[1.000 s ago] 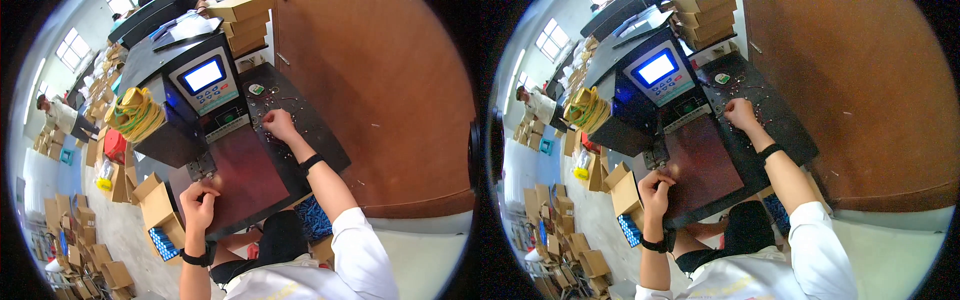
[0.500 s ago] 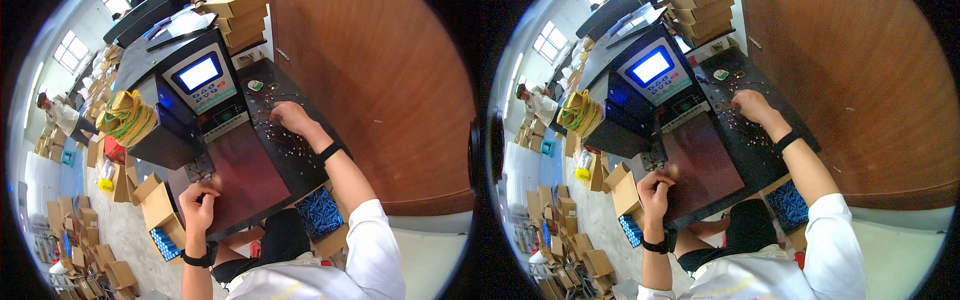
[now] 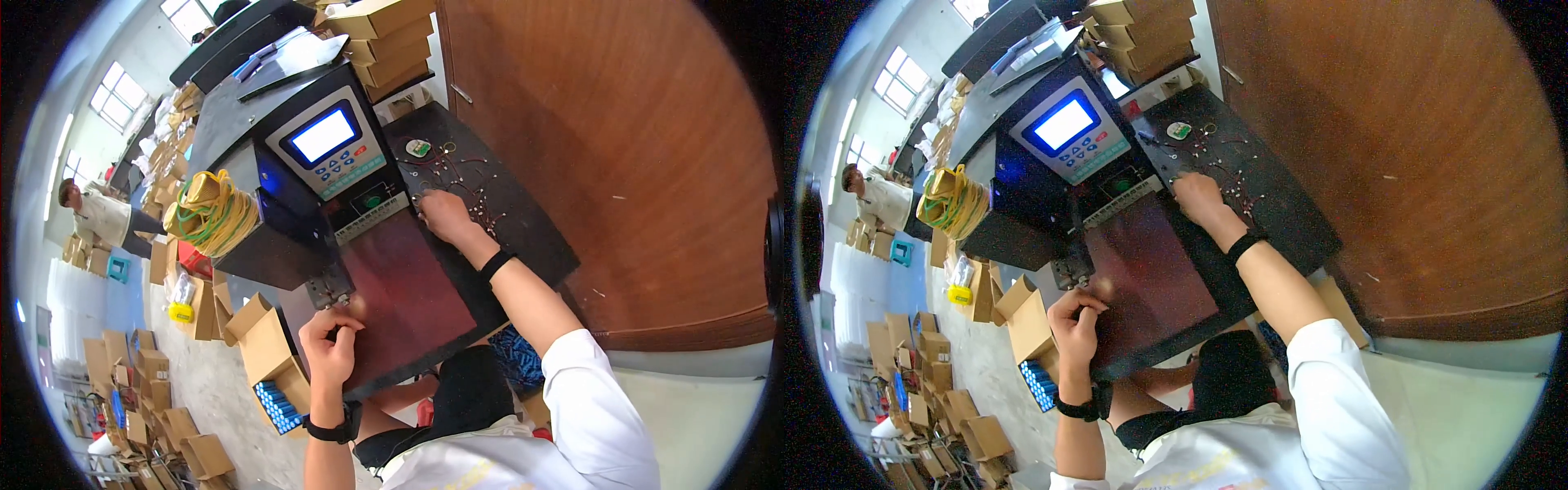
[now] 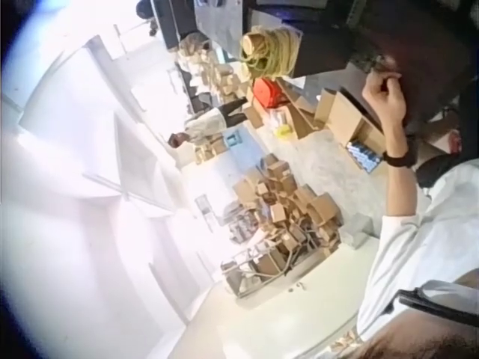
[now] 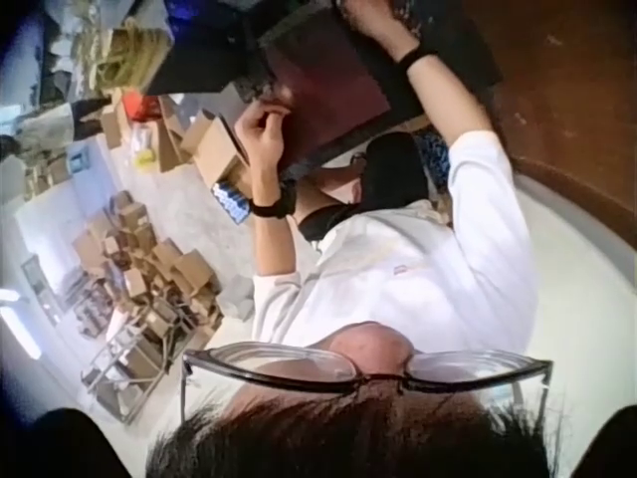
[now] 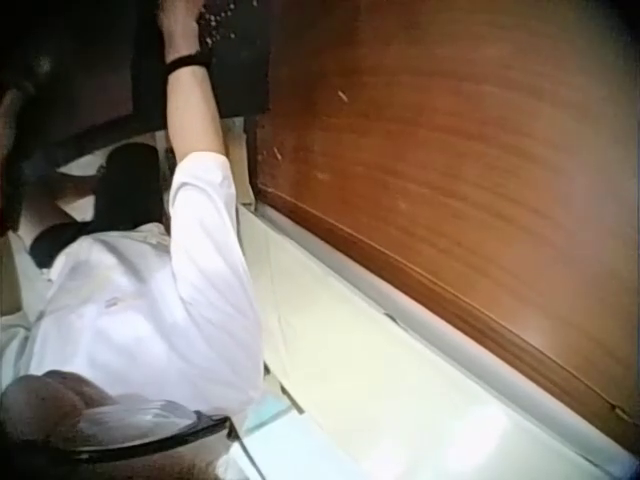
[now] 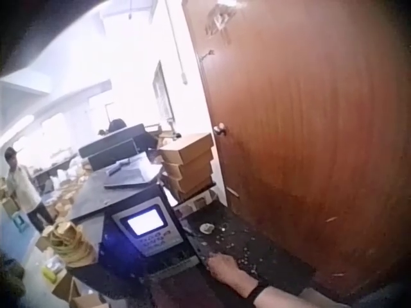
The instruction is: The person picks up a battery from a box, places it into a spot welder, and positions a wire against the terminal. They activate the welder to join the wire to the battery and then set the assembly aside.
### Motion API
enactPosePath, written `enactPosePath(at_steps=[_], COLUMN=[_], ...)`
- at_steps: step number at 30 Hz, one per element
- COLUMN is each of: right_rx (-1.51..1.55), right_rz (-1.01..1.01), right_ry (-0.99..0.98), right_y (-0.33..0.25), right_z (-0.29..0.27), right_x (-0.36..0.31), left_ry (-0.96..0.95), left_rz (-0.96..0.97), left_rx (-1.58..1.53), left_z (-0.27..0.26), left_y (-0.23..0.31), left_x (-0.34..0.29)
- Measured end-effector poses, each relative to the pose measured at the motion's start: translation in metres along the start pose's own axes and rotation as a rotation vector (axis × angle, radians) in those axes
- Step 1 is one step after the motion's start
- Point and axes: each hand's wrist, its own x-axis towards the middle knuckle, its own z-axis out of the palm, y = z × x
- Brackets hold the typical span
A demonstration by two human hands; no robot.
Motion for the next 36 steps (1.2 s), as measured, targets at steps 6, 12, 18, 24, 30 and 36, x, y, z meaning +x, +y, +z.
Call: enactPosePath(at_steps=[6, 12, 18, 24, 30, 36], right_rx=[0.153, 1.041, 1.524, 1.848, 1.909, 1.613], right_rz=[0.020, 0.376, 0.302, 0.126, 0.243, 0.246], right_ry=[0.284, 0.409, 0.564, 0.518, 0.335, 0.219], right_y=[0.004, -0.011, -0.036, -0.099, -0.159, -0.172], right_z=[-0.006, -0.113, -0.176, -0.176, -0.130, -0.127], right_x=[-0.004, -0.037, -0.114, -0.185, -0.230, -0.234], left_ry=[-0.007, 0.026, 0.071, -0.192, -0.085, 0.068], left_rz=[0.010, -0.036, 0.072, -0.145, -0.395, -0.418], left_rx=[-0.018, -0.033, -0.080, -0.521, -0.881, -0.923], left_z=[0.002, -0.005, 0.001, 0.018, 0.046, 0.038], left_y=[-0.003, -0.002, -0.001, 0.054, 0.090, 0.077], left_x=[0.002, -0.002, -0.004, -0.039, -0.067, -0.084])
